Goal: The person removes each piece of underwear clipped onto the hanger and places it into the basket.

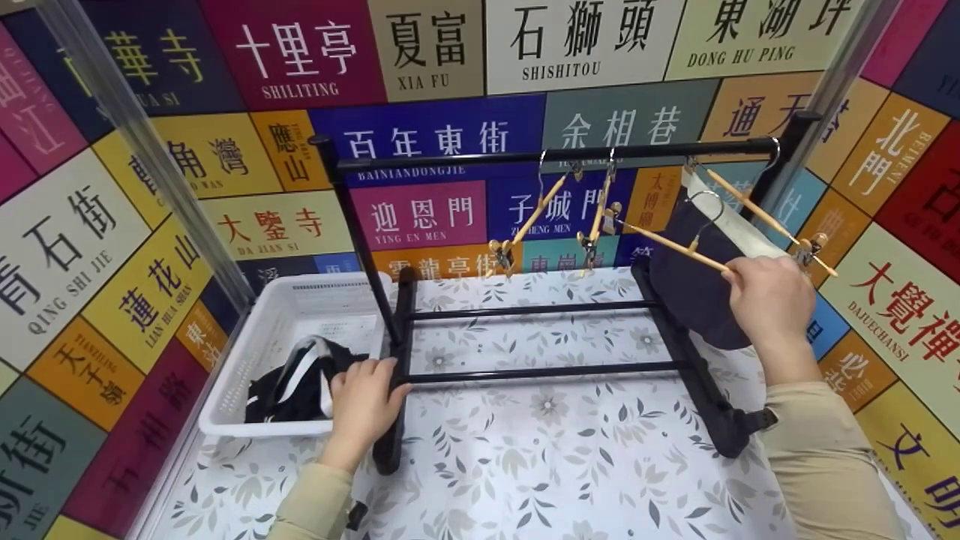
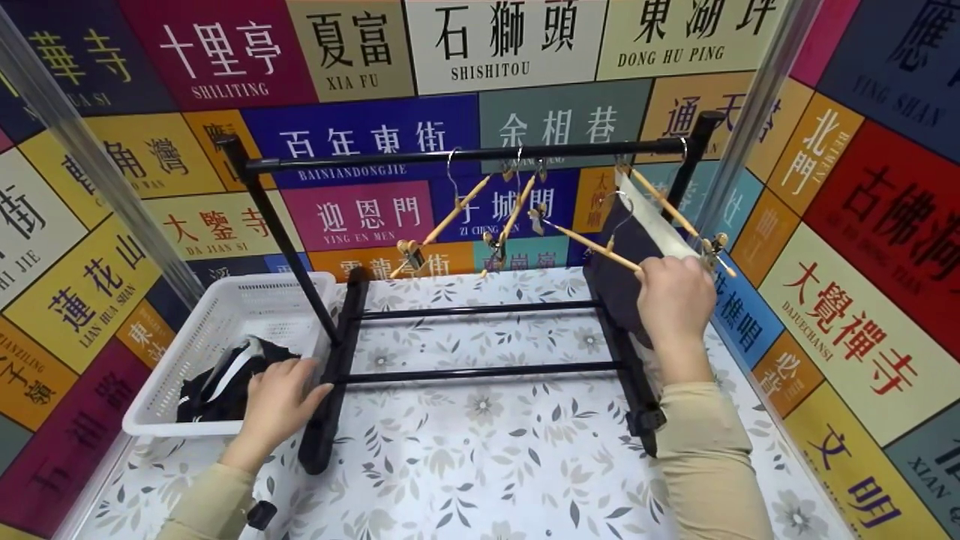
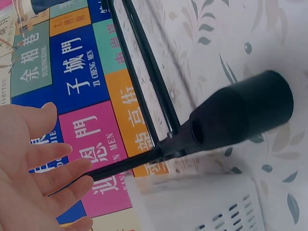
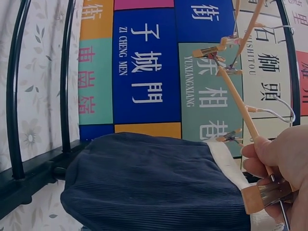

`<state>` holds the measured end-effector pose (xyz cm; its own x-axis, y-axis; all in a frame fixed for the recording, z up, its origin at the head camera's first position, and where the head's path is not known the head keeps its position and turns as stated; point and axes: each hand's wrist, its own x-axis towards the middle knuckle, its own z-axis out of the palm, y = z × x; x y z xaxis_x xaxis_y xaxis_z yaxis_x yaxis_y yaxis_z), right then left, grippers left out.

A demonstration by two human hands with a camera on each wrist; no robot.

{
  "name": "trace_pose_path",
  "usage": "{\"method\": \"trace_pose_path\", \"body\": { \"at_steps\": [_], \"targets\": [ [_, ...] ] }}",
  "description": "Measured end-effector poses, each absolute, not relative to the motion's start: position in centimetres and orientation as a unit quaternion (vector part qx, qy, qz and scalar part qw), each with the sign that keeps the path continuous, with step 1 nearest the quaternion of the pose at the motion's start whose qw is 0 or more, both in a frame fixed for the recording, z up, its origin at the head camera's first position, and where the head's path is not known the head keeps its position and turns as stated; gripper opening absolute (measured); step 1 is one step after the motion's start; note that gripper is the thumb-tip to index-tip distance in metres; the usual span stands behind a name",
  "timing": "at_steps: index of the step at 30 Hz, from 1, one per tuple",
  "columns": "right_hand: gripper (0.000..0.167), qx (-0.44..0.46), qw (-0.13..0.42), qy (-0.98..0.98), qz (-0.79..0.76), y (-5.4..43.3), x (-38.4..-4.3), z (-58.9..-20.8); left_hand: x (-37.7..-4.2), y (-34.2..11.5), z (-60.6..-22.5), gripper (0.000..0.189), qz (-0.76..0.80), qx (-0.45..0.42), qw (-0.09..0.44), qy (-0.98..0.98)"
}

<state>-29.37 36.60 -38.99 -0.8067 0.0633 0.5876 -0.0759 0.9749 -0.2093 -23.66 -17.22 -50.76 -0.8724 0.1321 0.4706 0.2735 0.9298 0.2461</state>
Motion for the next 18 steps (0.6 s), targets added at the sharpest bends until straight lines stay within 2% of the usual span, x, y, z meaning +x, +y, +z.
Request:
{"method": "trace_pose_path", "body": {
  "at_steps": [12,18],
  "targets": [
    [0.014,0.006,0.344,-0.933,0.107,36.8,-29.1,-37.8,-23.4,-15.8,-51.5,0.043,-0.152,-0.121,0.219,-0.956],
    [0.016,-0.01,0.339,-0.934,0.109,37.1,-29.0,-37.1,-23.1,-15.1,-51.9,0.042,-0.153,-0.123,0.212,-0.957]
  ]
}}
